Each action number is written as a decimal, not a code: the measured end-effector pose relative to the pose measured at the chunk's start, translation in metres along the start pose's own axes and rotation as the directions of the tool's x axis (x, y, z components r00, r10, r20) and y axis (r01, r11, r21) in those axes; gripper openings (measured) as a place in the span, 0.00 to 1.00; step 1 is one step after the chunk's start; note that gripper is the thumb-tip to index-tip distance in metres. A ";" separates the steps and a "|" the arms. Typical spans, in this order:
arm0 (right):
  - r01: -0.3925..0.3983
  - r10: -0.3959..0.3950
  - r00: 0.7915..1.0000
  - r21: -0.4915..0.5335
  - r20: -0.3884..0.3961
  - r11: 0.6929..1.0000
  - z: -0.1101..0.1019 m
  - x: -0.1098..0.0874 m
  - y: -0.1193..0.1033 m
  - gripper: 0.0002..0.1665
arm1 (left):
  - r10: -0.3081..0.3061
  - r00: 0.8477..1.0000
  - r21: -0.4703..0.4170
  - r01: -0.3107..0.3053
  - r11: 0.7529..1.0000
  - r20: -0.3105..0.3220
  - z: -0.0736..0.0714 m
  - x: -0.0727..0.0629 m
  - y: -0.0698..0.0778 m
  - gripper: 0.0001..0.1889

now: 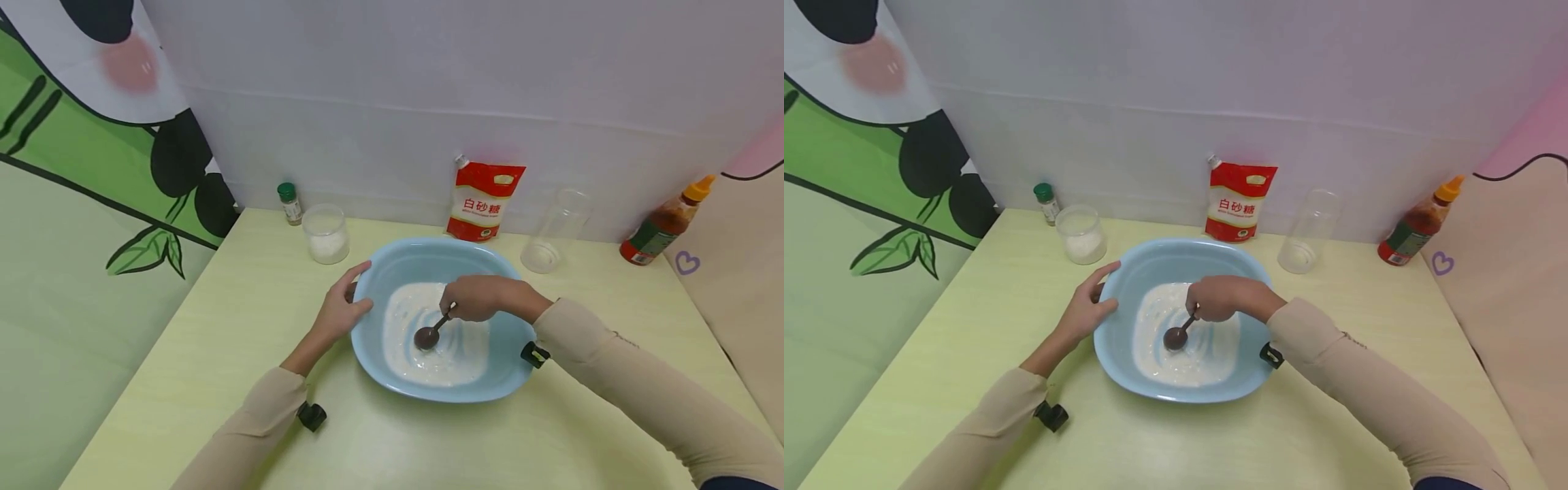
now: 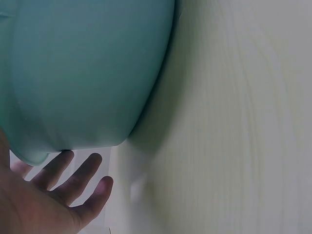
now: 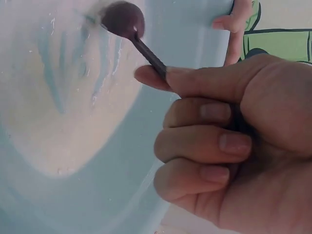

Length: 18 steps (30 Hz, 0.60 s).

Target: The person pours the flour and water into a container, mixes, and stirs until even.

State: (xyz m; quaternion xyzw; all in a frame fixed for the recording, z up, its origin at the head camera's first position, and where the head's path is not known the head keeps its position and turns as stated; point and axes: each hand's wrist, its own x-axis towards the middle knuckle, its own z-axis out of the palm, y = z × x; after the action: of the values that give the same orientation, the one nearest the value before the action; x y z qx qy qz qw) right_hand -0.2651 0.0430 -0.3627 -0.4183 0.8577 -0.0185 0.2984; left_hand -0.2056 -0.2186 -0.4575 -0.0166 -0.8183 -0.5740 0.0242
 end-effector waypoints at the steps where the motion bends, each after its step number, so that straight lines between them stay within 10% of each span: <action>1: -0.003 0.003 1.000 0.004 0.016 1.000 0.001 -0.002 0.000 0.11 | 0.000 1.000 -0.001 0.000 1.000 0.001 0.000 0.000 0.000 0.38; 9: -0.157 0.158 0.987 -0.006 0.022 0.988 -0.009 -0.023 0.024 0.09 | 0.012 1.000 -0.006 -0.012 1.000 0.002 -0.002 0.001 -0.002 0.38; 18: -0.336 0.340 0.920 0.054 -0.194 0.940 -0.018 -0.004 0.042 0.11 | 0.020 1.000 -0.015 -0.020 1.000 0.006 -0.001 0.002 -0.003 0.38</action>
State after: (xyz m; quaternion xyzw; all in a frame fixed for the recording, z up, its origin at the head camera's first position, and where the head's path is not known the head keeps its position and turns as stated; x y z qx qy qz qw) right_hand -0.3022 0.0698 -0.3579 -0.2572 0.9423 -0.0175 0.2133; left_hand -0.2073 -0.2201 -0.4597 -0.0266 -0.8139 -0.5797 0.0273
